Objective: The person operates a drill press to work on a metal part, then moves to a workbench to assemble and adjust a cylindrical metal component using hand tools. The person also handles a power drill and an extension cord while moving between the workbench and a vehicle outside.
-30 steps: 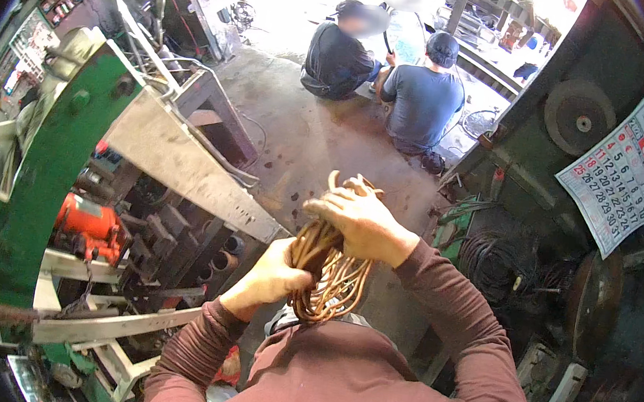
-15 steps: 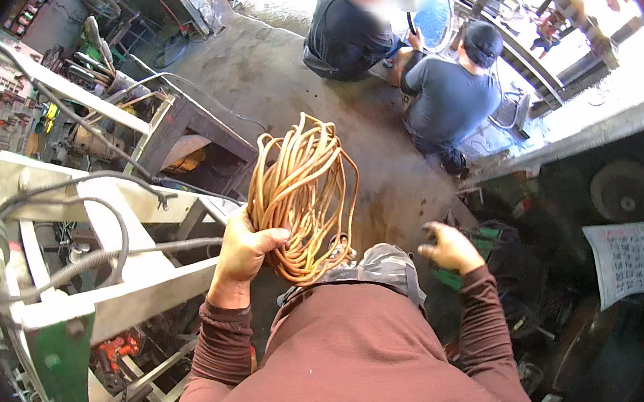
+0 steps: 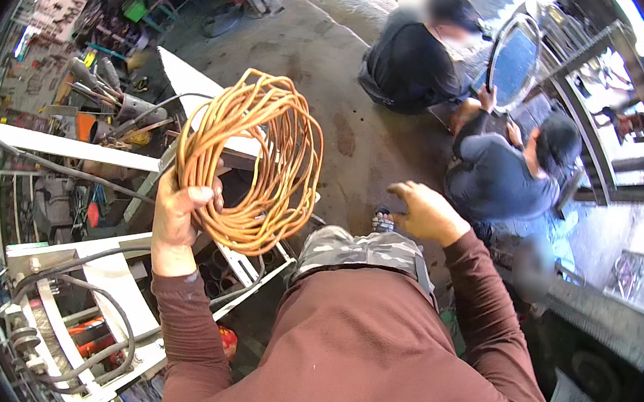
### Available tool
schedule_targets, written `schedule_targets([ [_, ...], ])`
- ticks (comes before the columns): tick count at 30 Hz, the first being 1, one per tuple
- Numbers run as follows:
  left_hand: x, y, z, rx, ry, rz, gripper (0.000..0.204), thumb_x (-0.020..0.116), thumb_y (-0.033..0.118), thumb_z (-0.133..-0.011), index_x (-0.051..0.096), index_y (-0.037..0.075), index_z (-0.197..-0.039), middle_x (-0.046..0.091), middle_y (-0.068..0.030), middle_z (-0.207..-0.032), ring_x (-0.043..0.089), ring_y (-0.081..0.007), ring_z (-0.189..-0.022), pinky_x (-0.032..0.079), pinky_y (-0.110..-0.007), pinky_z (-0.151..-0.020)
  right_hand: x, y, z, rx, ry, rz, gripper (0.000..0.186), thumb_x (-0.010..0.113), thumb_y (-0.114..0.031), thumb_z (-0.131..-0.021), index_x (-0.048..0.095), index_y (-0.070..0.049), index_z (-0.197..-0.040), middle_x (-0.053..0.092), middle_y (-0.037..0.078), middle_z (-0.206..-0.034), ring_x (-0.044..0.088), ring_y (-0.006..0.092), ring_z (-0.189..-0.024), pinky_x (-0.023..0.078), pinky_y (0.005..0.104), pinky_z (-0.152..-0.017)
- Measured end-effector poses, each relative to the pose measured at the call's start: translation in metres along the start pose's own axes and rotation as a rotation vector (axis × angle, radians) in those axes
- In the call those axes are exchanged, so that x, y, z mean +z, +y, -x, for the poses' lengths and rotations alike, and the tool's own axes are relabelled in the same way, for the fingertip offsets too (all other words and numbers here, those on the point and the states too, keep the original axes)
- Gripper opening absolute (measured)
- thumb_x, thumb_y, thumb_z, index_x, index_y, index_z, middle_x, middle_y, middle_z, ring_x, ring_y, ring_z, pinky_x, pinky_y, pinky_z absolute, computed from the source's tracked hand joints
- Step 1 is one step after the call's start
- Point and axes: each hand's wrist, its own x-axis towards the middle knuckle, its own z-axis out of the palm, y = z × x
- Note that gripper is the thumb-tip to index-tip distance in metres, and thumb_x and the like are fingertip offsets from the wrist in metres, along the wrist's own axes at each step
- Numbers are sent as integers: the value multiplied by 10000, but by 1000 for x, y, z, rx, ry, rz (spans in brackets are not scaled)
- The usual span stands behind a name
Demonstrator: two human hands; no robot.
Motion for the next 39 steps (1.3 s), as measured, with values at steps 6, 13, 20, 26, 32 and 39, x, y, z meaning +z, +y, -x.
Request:
schedule_targets([
  [6,1,31,-99,17,37,-27,575,727,174,-725,635,-82,-1232,677,-125,-885,648,-177,-683,565,-305,-638,-154,-71,-146,-489,424,57,945,907,-189,-695,460,-68,-1519,488,236,-1454,492,435,-1344,445,470,-1128],
  [13,4,50,-233,18,4,-20,535,753,205,-745,652,-77,-1188,674,-87,-828,641,-161,-665,540,-288,-623,-234,-116,-313,-684,562,-27,891,858,-194,-730,460,-74,-1518,491,229,-1468,472,428,-1377,413,495,-1143],
  [20,-23,85,-370,-19,-1,179,502,720,132,-768,648,-88,-1214,677,-111,-844,660,-184,-688,570,-292,-641,-201,6,-394,-125,326,-268,496,791,-221,-843,651,-11,-1271,692,222,-1161,670,412,-1101,546,470,-939],
  [26,-47,125,-486,22,5,224,452,676,122,-828,642,-63,-1239,670,-109,-875,653,-178,-687,588,-292,-672,-182,46,-450,-57,-336,-14,346,680,-280,-903,674,-63,-1173,749,196,-1033,706,422,-985,549,498,-866],
  [32,-63,157,-600,-27,53,272,405,659,135,-883,642,-44,-1245,652,-86,-898,653,-161,-759,590,-288,-696,-196,13,-588,-231,4,-208,606,780,-253,-876,539,-71,-1401,598,204,-1264,637,409,-1108,539,465,-938],
  [39,-85,181,-733,-68,53,294,395,662,183,-917,628,-23,-1252,653,-31,-897,658,-150,-777,582,-307,-755,-274,-18,-747,-174,163,-102,516,729,-87,-818,634,-67,-1326,624,192,-1207,648,413,-1106,533,479,-956],
])
